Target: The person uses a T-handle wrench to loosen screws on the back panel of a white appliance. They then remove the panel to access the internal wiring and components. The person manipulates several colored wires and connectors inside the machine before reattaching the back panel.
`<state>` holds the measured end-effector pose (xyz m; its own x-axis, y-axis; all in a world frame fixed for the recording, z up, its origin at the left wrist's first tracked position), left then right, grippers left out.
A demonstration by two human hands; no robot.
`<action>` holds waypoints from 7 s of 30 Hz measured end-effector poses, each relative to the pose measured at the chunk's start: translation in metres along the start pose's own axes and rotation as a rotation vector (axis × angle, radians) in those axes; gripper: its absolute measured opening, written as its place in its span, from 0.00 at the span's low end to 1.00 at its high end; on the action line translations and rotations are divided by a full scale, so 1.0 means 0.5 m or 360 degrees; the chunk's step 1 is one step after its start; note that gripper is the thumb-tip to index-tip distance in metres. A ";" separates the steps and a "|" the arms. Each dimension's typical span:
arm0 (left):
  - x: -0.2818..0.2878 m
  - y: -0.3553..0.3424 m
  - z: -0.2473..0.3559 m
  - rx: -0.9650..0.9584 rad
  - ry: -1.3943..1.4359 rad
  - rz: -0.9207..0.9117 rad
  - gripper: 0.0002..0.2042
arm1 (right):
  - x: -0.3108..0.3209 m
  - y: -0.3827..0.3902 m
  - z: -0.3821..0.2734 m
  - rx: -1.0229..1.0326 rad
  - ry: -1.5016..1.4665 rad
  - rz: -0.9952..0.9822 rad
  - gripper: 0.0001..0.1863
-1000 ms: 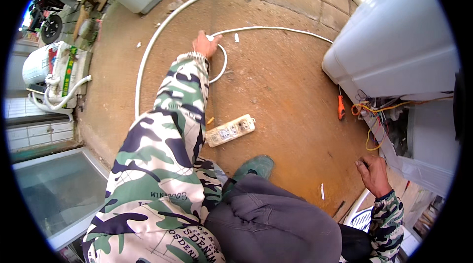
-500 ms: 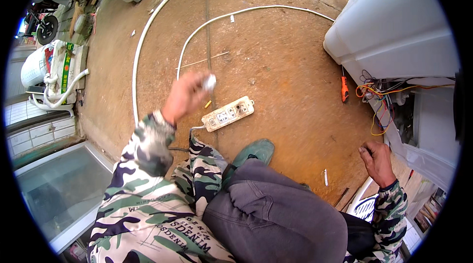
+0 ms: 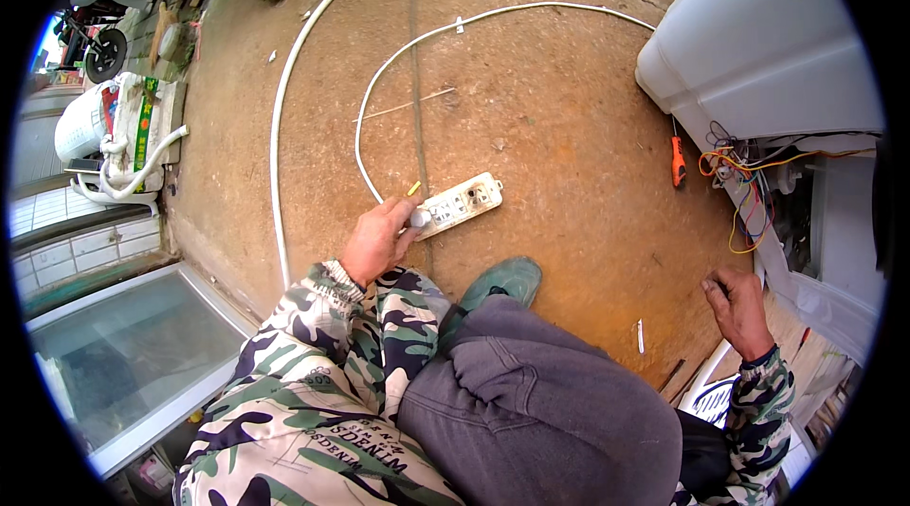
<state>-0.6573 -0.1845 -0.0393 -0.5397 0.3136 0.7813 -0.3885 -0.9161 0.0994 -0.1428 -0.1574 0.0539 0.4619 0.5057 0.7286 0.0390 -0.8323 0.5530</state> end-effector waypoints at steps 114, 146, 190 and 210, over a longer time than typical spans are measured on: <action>-0.161 -0.166 0.039 -0.0560 -0.0030 0.0164 0.31 | 0.029 0.004 -0.036 0.0158 0.0131 0.0085 0.17; -0.014 0.151 -0.180 0.0689 0.0568 0.0232 0.23 | -0.024 0.018 0.004 0.0127 0.0053 -0.0048 0.12; -0.335 -0.039 0.235 -0.0009 0.0617 -0.0803 0.18 | -0.042 0.038 0.055 0.0064 0.0237 -0.0049 0.14; -0.309 -0.036 0.275 0.0132 0.0528 -0.0478 0.17 | -0.065 0.021 0.056 -0.0018 0.0210 -0.0127 0.14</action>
<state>-0.4641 -0.2509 -0.0771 -0.6276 0.6192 0.4719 -0.5106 -0.7850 0.3510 -0.1326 -0.1891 0.0249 0.3372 0.5961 0.7287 0.0603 -0.7861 0.6152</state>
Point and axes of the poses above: each hand's wrist, its own y-axis away from the middle knuckle, its own x-axis out of the back of the hand, z = x × y, the point moved 5 cm from there along -y, towards the middle knuckle, and after that the axes turned 13 degrees about -x, right-handed, at the moved point
